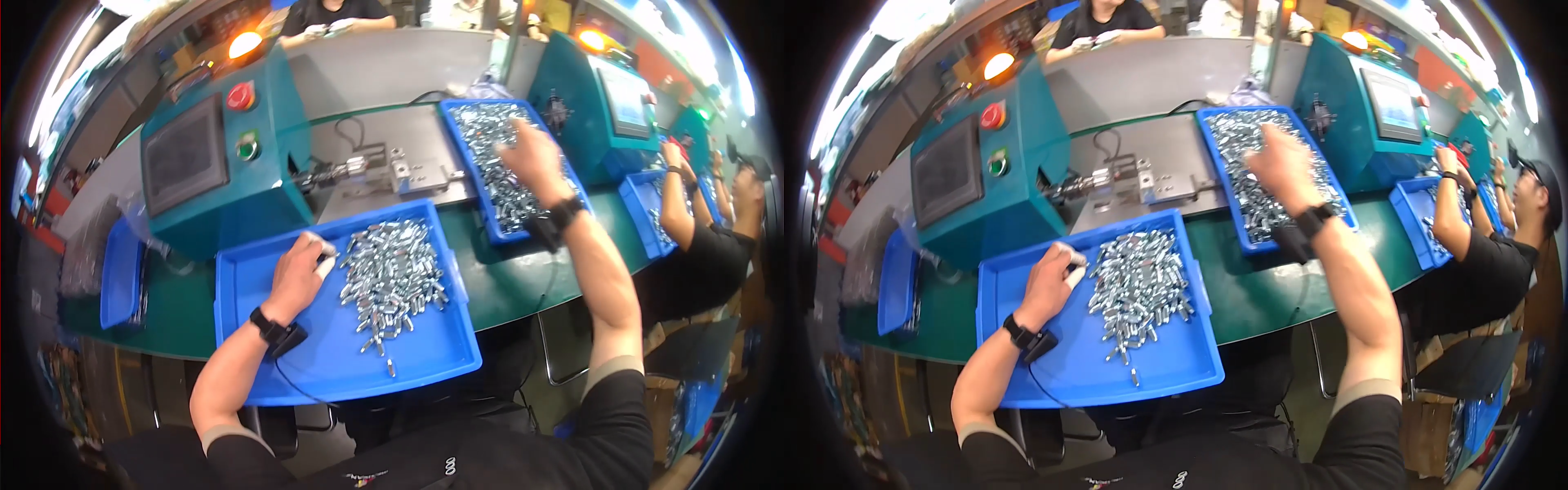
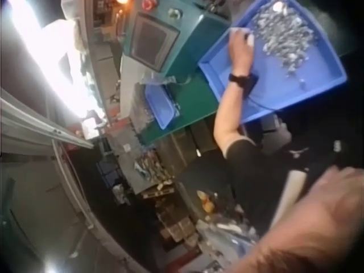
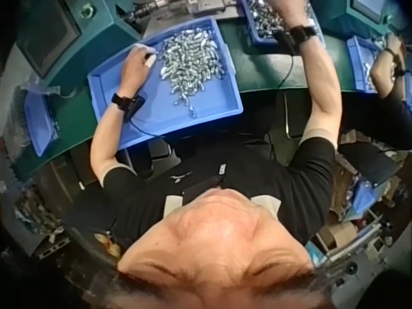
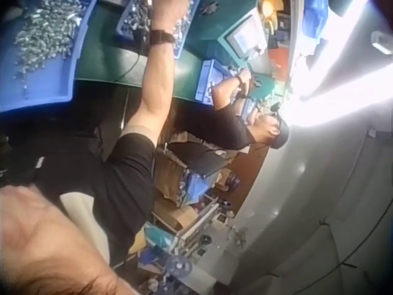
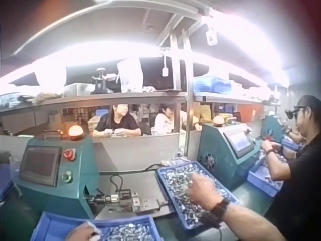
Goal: The person picks up a metal component from a blue tray, inserts it into the machine, and presses a button. After the machine cycles, the person removes the component and places it into a different blue tray.
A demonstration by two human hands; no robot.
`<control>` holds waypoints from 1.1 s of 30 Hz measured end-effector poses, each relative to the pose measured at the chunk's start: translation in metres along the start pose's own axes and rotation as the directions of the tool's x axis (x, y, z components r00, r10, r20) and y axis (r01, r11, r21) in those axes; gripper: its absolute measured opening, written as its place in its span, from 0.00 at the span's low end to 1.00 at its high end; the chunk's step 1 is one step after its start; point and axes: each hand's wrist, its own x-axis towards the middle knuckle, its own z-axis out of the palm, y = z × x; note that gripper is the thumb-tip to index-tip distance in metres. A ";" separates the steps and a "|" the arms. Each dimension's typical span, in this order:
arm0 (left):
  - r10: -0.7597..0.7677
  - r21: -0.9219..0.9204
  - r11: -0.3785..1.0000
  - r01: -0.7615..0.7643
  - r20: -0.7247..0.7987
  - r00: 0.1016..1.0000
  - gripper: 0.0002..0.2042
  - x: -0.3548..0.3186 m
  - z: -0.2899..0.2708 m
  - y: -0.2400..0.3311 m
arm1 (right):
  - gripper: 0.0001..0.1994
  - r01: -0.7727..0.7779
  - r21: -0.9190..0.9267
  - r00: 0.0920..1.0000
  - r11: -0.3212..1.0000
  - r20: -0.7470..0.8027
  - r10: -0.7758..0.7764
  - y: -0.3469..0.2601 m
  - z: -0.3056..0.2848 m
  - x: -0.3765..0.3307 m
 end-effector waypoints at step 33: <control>0.408 0.391 0.844 -0.366 -0.028 0.913 0.09 0.174 0.012 0.092 | 0.10 0.365 0.840 0.904 0.402 -0.217 -0.368 -0.077 0.028 -0.150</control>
